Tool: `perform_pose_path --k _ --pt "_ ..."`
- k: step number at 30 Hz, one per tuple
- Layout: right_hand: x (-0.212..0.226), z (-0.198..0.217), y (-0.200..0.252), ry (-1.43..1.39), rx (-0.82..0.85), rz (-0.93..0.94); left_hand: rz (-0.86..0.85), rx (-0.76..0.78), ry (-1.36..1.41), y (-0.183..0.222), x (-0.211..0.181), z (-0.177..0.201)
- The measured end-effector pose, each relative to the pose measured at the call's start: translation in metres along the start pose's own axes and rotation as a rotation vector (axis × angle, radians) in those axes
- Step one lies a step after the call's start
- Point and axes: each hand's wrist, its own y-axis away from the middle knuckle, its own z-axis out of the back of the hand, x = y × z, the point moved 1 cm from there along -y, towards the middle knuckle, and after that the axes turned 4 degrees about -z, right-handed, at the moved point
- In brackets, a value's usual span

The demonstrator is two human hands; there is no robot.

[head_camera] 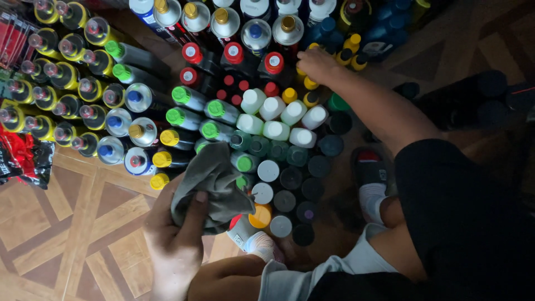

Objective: Wiping and cleaning bottles of motorcycle oil and fluids with a cloth.

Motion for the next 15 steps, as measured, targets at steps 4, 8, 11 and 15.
perform_pose_path --k 4,8,11,15 --pt "-0.005 -0.004 0.009 0.020 0.072 -0.057 -0.009 0.019 -0.021 0.005 -0.001 -0.001" --pt "0.004 0.034 0.013 -0.081 0.150 -0.150 -0.059 0.055 -0.037 0.007 -0.005 -0.006" --pt "0.024 0.052 -0.003 -0.287 0.122 -0.283 -0.076 0.060 -0.047 0.007 -0.006 -0.009" --pt "0.059 0.063 -0.017 -0.670 0.010 -0.397 -0.123 0.061 -0.084 0.010 -0.008 -0.012"
